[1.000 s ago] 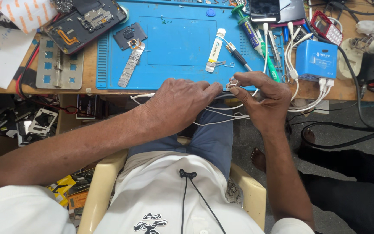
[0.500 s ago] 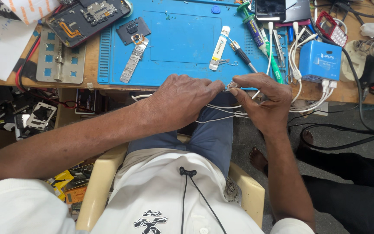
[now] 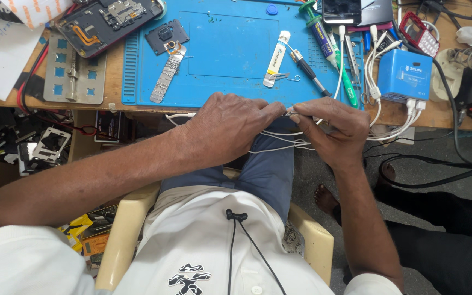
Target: The person reassembles a smartphone on a repair bench, pressing its back cover into place, then plugs a charging cable into the phone and watches its charging and boot screens. They then open another phone, lifting its battery, while a second phone charges nearby.
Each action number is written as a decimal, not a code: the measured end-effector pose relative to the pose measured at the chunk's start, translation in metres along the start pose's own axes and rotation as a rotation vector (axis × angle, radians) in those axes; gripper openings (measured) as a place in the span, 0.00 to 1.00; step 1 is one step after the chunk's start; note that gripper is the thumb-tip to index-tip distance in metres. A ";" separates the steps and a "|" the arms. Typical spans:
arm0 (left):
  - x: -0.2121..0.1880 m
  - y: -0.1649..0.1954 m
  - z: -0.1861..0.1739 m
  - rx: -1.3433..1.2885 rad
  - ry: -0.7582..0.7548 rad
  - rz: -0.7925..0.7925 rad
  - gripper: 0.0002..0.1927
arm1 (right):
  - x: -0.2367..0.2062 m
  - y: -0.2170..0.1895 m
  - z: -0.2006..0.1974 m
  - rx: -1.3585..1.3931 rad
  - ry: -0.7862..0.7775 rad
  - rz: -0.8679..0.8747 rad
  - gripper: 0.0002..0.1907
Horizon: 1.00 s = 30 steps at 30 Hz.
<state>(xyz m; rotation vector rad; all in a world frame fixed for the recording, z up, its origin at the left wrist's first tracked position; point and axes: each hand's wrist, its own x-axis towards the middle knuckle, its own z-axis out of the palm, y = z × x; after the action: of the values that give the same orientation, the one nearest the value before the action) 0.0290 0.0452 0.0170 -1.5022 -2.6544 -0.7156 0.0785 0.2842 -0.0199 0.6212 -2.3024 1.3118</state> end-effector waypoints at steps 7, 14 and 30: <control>-0.002 -0.003 0.005 0.068 0.043 0.028 0.20 | 0.000 0.010 0.001 0.007 -0.009 -0.176 0.13; 0.010 -0.025 0.004 0.122 0.115 0.001 0.18 | 0.019 0.028 0.015 0.040 0.009 -0.108 0.13; 0.039 -0.061 0.013 -0.151 0.199 -0.185 0.10 | 0.044 0.049 0.021 -0.012 0.023 -0.092 0.13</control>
<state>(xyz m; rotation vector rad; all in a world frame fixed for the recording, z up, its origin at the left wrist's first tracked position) -0.0395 0.0556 -0.0092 -1.1500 -2.6605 -1.0389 0.0123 0.2809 -0.0384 0.6952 -2.2342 1.2555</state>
